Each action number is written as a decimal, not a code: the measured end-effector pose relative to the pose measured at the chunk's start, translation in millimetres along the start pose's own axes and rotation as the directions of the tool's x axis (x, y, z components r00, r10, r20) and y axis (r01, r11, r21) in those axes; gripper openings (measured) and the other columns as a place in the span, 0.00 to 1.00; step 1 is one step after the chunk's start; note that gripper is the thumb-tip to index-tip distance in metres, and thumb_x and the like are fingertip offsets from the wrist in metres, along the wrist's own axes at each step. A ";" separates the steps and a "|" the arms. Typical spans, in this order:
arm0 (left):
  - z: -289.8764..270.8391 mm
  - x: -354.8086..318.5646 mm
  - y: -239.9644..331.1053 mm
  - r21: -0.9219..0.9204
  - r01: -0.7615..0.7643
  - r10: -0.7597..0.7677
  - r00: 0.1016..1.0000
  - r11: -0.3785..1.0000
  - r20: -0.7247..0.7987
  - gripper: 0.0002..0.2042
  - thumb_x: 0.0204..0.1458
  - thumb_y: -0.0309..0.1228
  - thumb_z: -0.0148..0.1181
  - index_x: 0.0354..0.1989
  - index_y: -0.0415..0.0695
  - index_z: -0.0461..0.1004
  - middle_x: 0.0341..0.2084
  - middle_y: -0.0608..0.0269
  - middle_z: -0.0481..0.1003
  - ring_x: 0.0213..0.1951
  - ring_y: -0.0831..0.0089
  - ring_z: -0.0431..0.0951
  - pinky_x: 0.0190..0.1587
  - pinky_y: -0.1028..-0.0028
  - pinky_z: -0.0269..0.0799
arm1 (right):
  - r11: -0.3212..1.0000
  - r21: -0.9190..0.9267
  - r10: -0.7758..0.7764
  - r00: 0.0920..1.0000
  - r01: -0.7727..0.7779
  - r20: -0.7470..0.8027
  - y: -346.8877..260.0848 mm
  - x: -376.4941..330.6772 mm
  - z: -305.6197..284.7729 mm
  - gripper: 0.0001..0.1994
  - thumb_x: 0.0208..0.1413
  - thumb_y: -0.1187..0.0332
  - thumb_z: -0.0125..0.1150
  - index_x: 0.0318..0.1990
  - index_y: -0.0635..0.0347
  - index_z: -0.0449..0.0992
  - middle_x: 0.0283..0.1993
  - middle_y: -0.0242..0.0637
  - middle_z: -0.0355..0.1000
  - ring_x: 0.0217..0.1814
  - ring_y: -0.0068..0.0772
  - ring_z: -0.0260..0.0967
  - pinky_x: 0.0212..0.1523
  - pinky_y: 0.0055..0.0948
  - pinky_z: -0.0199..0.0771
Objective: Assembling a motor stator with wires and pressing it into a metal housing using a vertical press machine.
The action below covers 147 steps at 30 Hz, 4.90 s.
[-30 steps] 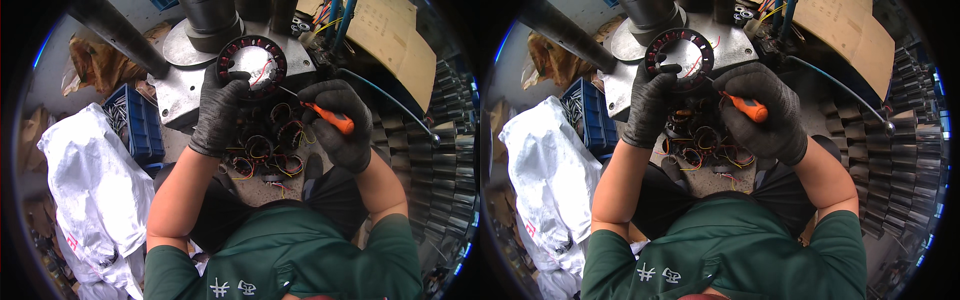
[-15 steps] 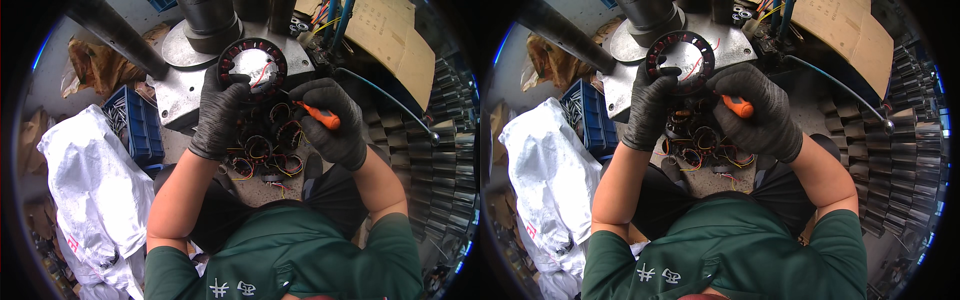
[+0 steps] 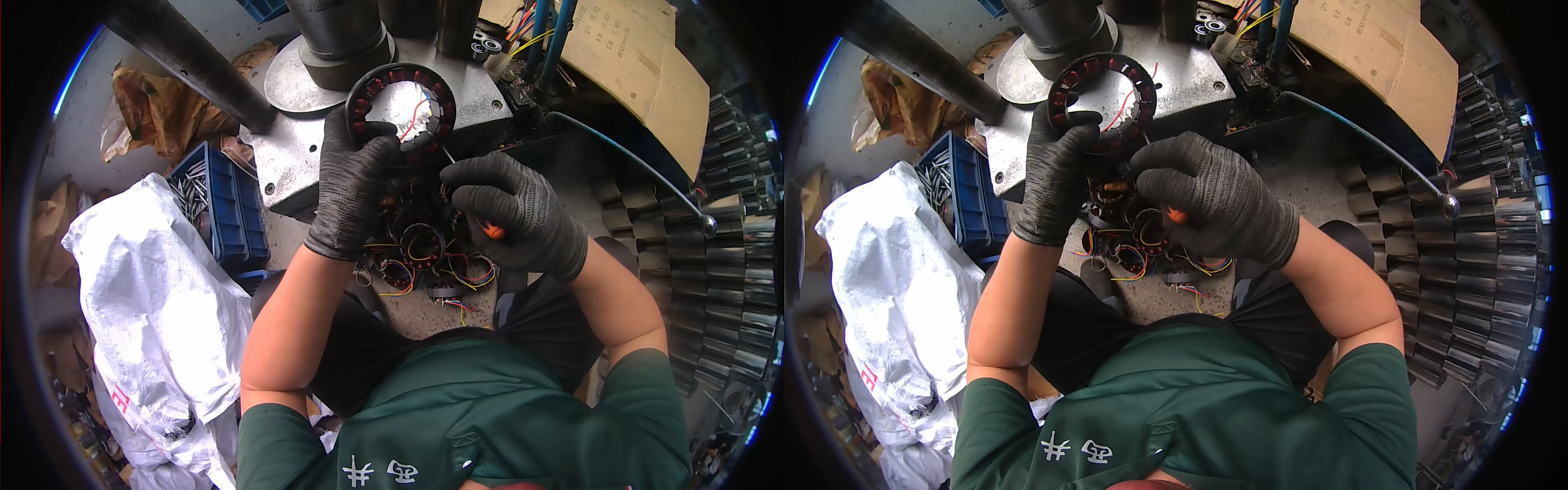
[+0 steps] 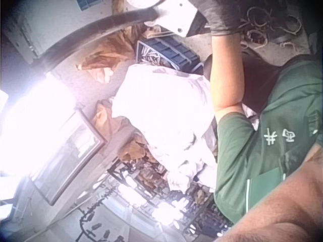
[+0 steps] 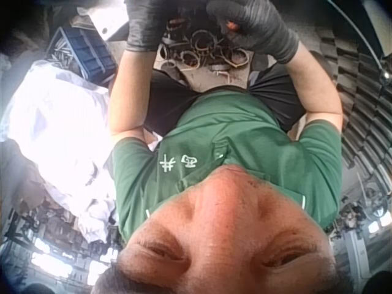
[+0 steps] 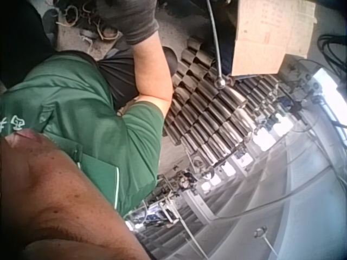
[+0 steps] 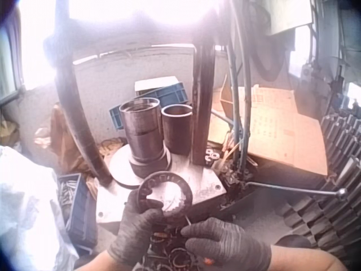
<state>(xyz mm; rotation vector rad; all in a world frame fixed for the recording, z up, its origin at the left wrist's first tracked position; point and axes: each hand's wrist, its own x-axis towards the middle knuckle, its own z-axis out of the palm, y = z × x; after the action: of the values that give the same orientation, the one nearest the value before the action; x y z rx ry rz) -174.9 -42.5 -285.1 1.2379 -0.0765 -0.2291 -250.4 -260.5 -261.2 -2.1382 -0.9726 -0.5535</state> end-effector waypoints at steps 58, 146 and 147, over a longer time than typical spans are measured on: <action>-11.0 1.3 15.4 -0.120 -0.075 0.071 0.997 0.990 -0.031 0.37 0.49 0.18 0.54 0.73 0.44 0.57 0.63 0.49 0.66 0.53 0.62 0.79 0.49 0.67 0.87 | 0.812 0.426 0.490 0.862 -0.399 -0.126 108.0 -7.5 8.1 0.19 0.49 0.82 0.65 0.51 0.62 0.76 0.59 0.40 0.76 0.59 0.31 0.74 0.61 0.31 0.74; 29.3 -9.6 -10.9 0.142 -0.169 0.142 0.973 0.975 0.182 0.20 0.67 0.26 0.57 0.66 0.40 0.68 0.61 0.57 0.70 0.62 0.72 0.71 0.61 0.70 0.72 | -0.306 0.952 0.600 0.775 -0.008 0.199 35.4 -4.9 8.6 0.29 0.69 0.46 0.54 0.65 0.59 0.73 0.62 0.41 0.76 0.65 0.37 0.74 0.68 0.42 0.73; 29.1 -7.5 -15.7 0.102 -0.137 0.108 0.964 0.985 0.244 0.21 0.67 0.27 0.56 0.67 0.39 0.67 0.63 0.56 0.69 0.66 0.70 0.69 0.66 0.68 0.68 | -0.258 0.966 0.615 0.765 -0.033 0.191 35.3 -5.2 9.2 0.29 0.69 0.45 0.54 0.65 0.59 0.73 0.62 0.40 0.76 0.65 0.37 0.74 0.68 0.41 0.73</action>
<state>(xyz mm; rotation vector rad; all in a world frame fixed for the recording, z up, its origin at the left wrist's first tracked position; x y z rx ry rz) -189.6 -72.7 -289.9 1.3134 -0.3780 -0.2671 -225.5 -272.4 -285.6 -0.5633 -0.1494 0.1895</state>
